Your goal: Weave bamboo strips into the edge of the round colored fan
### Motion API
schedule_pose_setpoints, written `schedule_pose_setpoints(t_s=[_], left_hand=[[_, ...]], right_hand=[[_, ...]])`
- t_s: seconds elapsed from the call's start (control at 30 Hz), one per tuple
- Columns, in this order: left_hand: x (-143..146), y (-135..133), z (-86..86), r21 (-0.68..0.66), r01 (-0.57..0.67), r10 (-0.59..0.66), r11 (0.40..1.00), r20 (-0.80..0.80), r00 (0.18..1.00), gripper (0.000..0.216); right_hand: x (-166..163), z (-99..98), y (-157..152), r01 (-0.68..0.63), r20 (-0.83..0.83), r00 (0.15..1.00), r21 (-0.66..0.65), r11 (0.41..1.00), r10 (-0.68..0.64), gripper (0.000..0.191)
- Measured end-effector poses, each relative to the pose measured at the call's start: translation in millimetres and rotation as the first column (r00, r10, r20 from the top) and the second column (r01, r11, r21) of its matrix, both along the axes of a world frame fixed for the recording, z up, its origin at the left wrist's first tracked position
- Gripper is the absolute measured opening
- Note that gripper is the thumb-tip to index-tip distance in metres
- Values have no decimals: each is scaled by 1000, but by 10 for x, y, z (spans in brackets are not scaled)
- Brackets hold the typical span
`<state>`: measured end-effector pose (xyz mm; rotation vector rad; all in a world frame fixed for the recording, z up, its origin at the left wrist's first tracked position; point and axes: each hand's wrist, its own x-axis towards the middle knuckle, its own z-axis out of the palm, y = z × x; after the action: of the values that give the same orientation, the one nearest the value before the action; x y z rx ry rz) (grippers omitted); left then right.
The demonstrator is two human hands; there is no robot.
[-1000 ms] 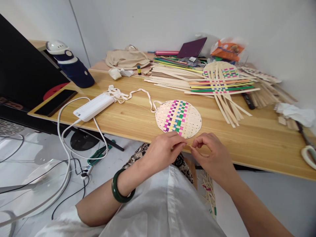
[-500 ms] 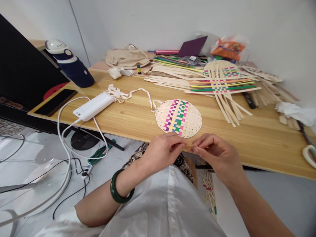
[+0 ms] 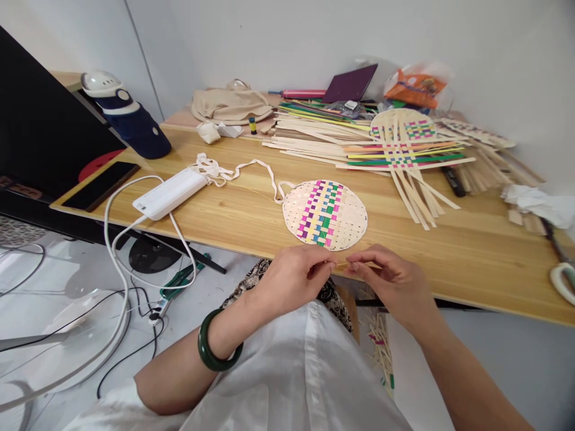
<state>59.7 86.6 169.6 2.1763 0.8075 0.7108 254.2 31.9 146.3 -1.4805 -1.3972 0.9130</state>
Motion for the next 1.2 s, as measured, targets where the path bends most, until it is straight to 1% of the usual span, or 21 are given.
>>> schedule_pose_setpoints(t_s=[0.1,0.17,0.27,0.37,0.5,0.63,0.77,0.83,0.9,1.03,1.1,1.2], left_hand=[[-14,0,-17,-1,-14,14,1000,18,1000,17],[-29,0,-30,-3,-22,22,1000,11,1000,18],[-48,-1,-49,-19,-34,34,999,-8,999,19],[-50,0,-66,-56,-54,53,997,-14,998,19],[-36,5,-92,-161,-85,88,983,9,996,20],[-38,12,-114,-207,-73,87,976,61,994,21],[-54,16,-109,-280,-66,95,958,90,991,23],[-61,19,-99,-309,-69,103,949,96,990,22],[-65,22,-92,-315,-83,119,945,95,988,21],[-61,24,-94,-290,-101,132,952,88,987,20],[-53,22,-96,-278,-89,118,956,86,989,21],[-41,18,-95,-250,-73,97,966,83,992,21]], right_hand=[[21,-19,15,-2,160,987,58,998,-7,10],[32,-12,16,-5,233,972,83,997,-15,10],[30,20,5,-8,304,952,95,995,-22,9],[19,46,-5,4,322,946,87,996,-32,7],[12,56,-11,16,310,950,74,997,-38,5],[6,71,-18,-4,291,957,47,999,-10,6],[11,74,-34,-8,225,974,-37,999,16,8],[28,71,-47,-25,174,984,-33,999,30,10],[52,78,-61,-26,118,993,0,1000,26,13],[55,145,-79,60,92,994,23,998,-62,16],[11,186,-74,49,89,995,-10,999,-47,18],[-89,212,-45,-36,35,999,-123,992,41,21]])
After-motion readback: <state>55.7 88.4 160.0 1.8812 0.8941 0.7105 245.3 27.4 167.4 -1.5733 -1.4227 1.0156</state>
